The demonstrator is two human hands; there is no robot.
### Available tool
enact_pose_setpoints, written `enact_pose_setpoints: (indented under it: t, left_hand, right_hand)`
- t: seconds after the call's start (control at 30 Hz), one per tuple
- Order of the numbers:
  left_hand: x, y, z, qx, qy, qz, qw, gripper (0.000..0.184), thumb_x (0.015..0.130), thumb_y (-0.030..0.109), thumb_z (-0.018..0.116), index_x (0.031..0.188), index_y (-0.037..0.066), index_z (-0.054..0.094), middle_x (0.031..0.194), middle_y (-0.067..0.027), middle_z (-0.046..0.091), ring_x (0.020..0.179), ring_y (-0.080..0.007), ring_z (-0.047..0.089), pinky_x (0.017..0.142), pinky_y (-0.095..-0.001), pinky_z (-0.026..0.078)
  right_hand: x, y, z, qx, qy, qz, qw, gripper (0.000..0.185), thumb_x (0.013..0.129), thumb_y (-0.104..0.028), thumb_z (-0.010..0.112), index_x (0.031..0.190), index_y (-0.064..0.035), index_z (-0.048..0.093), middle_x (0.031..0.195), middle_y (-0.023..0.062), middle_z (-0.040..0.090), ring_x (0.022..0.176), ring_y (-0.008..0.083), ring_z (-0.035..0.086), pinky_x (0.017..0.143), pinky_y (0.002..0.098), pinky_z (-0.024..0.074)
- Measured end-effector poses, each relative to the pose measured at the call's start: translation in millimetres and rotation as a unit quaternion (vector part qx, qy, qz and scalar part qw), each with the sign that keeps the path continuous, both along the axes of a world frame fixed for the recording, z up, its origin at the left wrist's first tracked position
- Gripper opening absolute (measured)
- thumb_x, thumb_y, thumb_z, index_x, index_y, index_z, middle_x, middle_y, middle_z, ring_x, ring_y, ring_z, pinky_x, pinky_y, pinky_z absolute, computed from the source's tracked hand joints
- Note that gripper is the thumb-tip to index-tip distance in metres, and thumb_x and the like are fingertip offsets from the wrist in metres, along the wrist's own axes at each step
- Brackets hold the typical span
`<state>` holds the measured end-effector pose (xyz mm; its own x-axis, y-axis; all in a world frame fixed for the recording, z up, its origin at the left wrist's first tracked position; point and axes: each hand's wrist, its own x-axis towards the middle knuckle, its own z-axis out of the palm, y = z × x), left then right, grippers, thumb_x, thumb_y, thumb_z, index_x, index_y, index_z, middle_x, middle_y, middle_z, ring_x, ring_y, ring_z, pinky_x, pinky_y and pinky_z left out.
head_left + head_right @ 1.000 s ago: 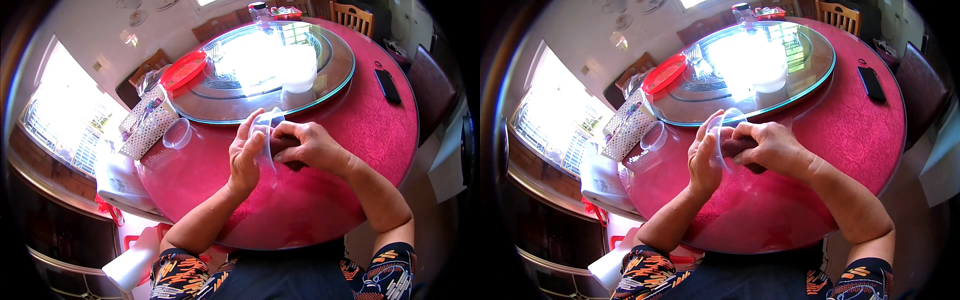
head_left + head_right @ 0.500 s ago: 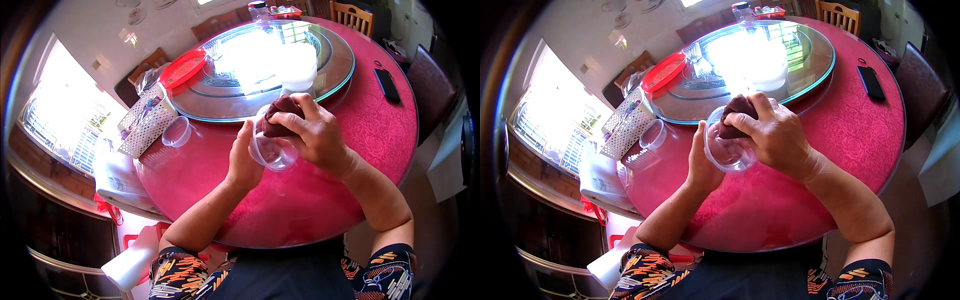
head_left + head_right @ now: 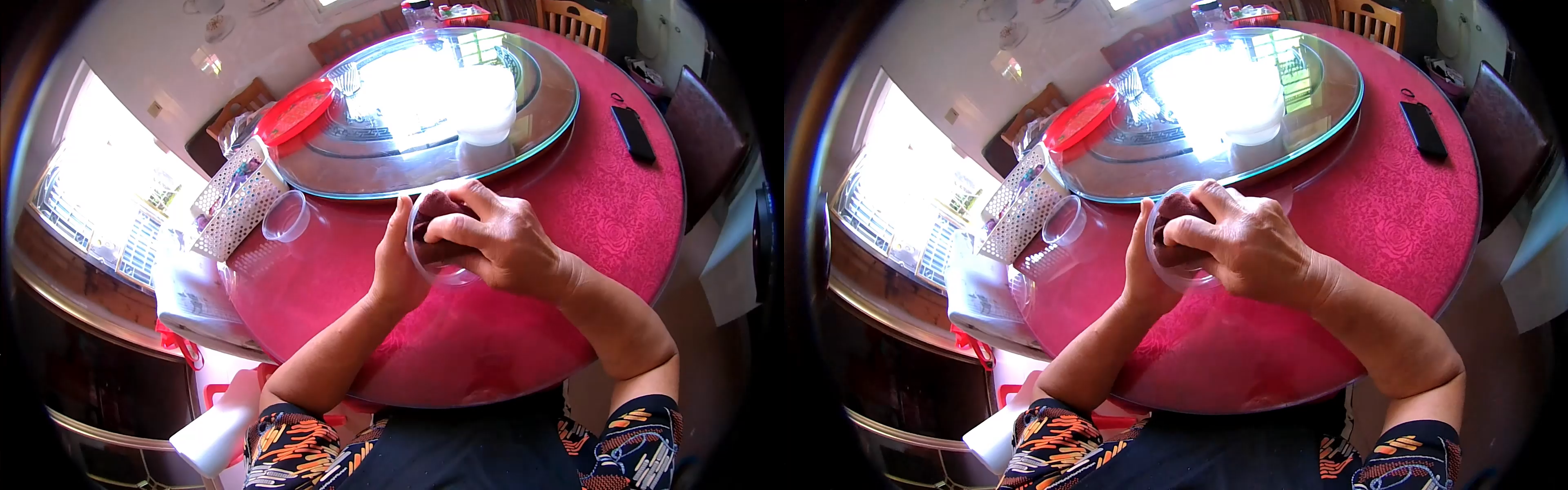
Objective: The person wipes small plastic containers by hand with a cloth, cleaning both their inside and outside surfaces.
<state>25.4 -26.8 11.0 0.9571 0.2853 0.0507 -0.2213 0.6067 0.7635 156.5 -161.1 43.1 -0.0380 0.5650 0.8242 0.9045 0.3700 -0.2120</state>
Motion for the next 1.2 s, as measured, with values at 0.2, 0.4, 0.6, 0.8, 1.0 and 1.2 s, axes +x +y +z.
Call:
enact_pose_setpoints:
  t: [0.2, 0.4, 0.6, 0.8, 1.0, 1.2]
  left_hand:
    - [-0.2, -5.3, -1.7, -0.051, 0.012, 0.011, 0.999, 0.059, 0.107, 0.056, 0.032, 0.136, 0.01, 0.055, 0.131, -0.0129, 0.062, 0.121, -0.0285, 0.06, 0.106, -0.0467, 0.048]
    - [2.3, -14.2, 2.7, -0.041, -0.007, 0.036, 0.999, 0.057, 0.109, 0.051, 0.032, 0.138, 0.008, 0.053, 0.134, -0.0116, 0.061, 0.122, -0.0269, 0.06, 0.107, -0.0443, 0.048]
    - [-2.0, -16.5, 7.6, 0.063, 0.006, 0.117, 0.991, 0.057, 0.109, 0.046, 0.037, 0.14, 0.001, 0.05, 0.121, -0.013, 0.066, 0.109, -0.0227, 0.065, 0.094, -0.0385, 0.054]
    - [-2.5, -27.1, 12.8, 0.26, 0.001, 0.194, 0.946, 0.057, 0.108, 0.041, 0.04, 0.142, -0.004, 0.048, 0.113, -0.0144, 0.067, 0.101, -0.0217, 0.066, 0.093, -0.0336, 0.053]
    - [-3.8, -16.4, 12.8, 0.199, -0.035, 0.117, 0.972, 0.054, 0.102, 0.039, 0.051, 0.139, -0.001, 0.055, 0.121, -0.0119, 0.066, 0.11, -0.0176, 0.062, 0.099, -0.0301, 0.047]
    - [2.8, -12.0, 8.6, 0.156, -0.018, 0.115, 0.981, 0.061, 0.107, 0.045, 0.042, 0.141, -0.005, 0.048, 0.134, -0.0175, 0.059, 0.125, -0.0258, 0.058, 0.11, -0.0382, 0.043]
  right_hand:
    - [-9.1, -0.3, -5.8, 0.037, -0.096, -0.104, 0.989, 0.019, 0.079, -0.013, 0.074, 0.097, -0.0134, 0.077, 0.105, 0.0141, 0.064, 0.085, 0.0272, 0.07, 0.069, 0.0373, 0.0605]
    - [-14.8, -5.3, -1.1, 0.039, -0.141, -0.187, 0.971, 0.021, 0.079, -0.017, 0.076, 0.1, -0.0137, 0.079, 0.094, 0.0124, 0.061, 0.078, 0.0245, 0.069, 0.061, 0.0369, 0.0579]
    - [-16.0, -7.1, -1.2, -0.052, -0.089, -0.239, 0.965, 0.026, 0.086, -0.025, 0.074, 0.109, -0.0146, 0.076, 0.094, 0.018, 0.067, 0.068, 0.0287, 0.071, 0.055, 0.0374, 0.0572]
    - [-11.0, -11.6, 7.4, -0.289, 0.081, -0.095, 0.949, 0.03, 0.094, -0.036, 0.066, 0.111, -0.0123, 0.073, 0.091, 0.0188, 0.072, 0.079, 0.032, 0.073, 0.071, 0.044, 0.0571]
    - [-7.0, -9.6, 10.0, -0.335, 0.477, 0.19, 0.79, 0.025, 0.098, -0.022, 0.065, 0.11, -0.0012, 0.072, 0.094, 0.0102, 0.071, 0.089, 0.0173, 0.068, 0.082, 0.0328, 0.0539]
    - [-0.3, 0.8, -7.4, -0.225, 0.703, 0.276, 0.616, 0.03, 0.101, -0.019, 0.062, 0.124, 0.0001, 0.065, 0.108, 0.006, 0.07, 0.097, 0.0121, 0.067, 0.089, 0.028, 0.0548]
